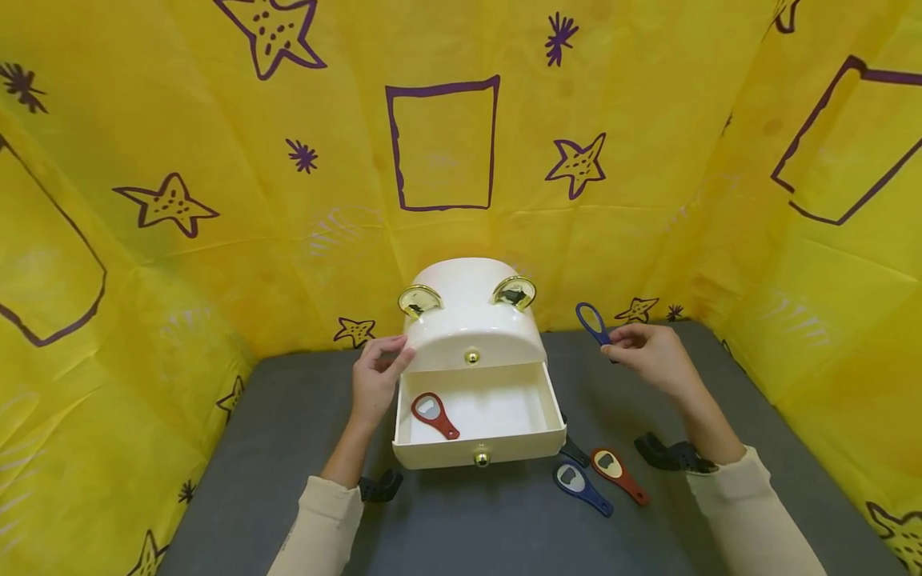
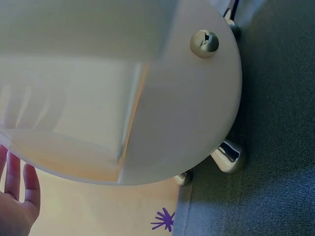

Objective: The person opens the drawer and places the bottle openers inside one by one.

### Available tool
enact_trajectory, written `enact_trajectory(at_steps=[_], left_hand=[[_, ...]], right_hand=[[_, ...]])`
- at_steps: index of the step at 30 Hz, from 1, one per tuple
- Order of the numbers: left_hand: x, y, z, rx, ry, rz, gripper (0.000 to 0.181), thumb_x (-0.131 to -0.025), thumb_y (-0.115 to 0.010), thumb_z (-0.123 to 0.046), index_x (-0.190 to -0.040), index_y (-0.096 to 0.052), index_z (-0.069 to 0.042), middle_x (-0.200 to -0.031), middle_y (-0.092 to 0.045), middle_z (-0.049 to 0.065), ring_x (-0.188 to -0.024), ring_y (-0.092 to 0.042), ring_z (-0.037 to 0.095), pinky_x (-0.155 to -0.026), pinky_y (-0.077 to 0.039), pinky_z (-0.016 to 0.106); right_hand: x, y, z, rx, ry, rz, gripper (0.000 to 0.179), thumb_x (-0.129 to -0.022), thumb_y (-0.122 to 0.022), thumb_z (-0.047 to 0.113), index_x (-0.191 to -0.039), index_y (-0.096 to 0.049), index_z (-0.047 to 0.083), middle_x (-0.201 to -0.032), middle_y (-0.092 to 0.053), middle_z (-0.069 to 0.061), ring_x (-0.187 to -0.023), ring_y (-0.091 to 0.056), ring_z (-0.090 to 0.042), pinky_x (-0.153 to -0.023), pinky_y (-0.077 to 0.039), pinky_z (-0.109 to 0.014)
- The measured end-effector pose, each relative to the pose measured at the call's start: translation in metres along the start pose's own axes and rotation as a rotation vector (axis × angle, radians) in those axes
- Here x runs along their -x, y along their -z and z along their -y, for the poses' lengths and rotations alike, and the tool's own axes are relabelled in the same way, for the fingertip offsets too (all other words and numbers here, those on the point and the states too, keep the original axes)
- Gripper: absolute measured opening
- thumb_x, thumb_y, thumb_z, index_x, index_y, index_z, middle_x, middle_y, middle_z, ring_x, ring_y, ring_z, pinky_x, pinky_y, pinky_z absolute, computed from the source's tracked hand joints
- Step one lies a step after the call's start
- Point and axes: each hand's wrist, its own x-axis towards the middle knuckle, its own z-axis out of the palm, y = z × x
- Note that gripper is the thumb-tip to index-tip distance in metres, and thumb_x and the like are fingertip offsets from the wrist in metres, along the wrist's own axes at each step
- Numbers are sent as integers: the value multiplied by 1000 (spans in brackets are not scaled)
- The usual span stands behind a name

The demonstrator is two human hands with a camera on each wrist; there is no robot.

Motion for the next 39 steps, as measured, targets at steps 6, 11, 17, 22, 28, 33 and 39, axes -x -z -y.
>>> enact_trajectory(at_steps=[6, 11, 17, 22, 28, 33, 39], left_hand=[[0, 1, 0, 7, 8, 2, 21, -81, -73, 6, -100, -67, 14, -104, -63, 9, -96, -58, -4, -75, -52, 12], [-1, 1, 0, 8, -18, 2, 20, -81, -71, 8, -99, -66, 15, -104, -63, 15, -96, -57, -3, -74, -52, 12], [-1, 1, 1, 4, -21, -8, 19, -81, -71, 9, -98, -66, 16, -104, -63, 18, -96, -58, -2, -73, -53, 13], [-3, 1, 17, 12, -4, -12, 20, -81, -71, 9, -99, -66, 14, -108, -62, 24, -97, -57, -3, -73, -52, 12], [-5, 2, 31, 13, -7, -11, 20, -82, -73, 4, -101, -68, 10, -111, -60, 27, -98, -56, -2, -74, -52, 12], [-5, 2, 33, 20, -24, -12, 21, -82, -73, 4, -101, -68, 10, -110, -60, 27, -99, -57, -1, -74, -53, 13], [-5, 1, 30, 17, -5, -18, 20, -81, -72, 9, -100, -68, 12, -110, -60, 26, -98, -56, -3, -73, -52, 12]], right_hand=[[-3, 5, 17, 14, 32, -7, 33, -87, -72, 21, -104, -67, -6, -85, -69, -11, -73, -60, -13, -61, -50, -22], [-4, 2, 32, 2, 55, 7, 33, -87, -73, 22, -104, -67, -6, -85, -69, -10, -73, -59, -13, -62, -48, -22], [-2, -6, 49, -36, 102, 29, 31, -85, -74, 18, -103, -68, -7, -84, -69, -11, -72, -58, -14, -61, -48, -22], [1, -13, 60, -60, 142, 46, 28, -84, -75, 14, -101, -68, -7, -83, -68, -11, -72, -58, -15, -60, -48, -21], [6, -22, 71, -80, 167, 60, 25, -83, -76, 12, -99, -68, -6, -82, -67, -12, -72, -58, -17, -61, -49, -21], [9, -33, 75, -88, 199, 85, 21, -82, -76, 9, -96, -69, -5, -80, -67, -12, -72, -58, -18, -62, -50, -21], [14, -49, 79, -96, 298, 106, 19, -78, -75, 10, -91, -69, -2, -74, -65, -7, -67, -57, -13, -60, -49, -21]])
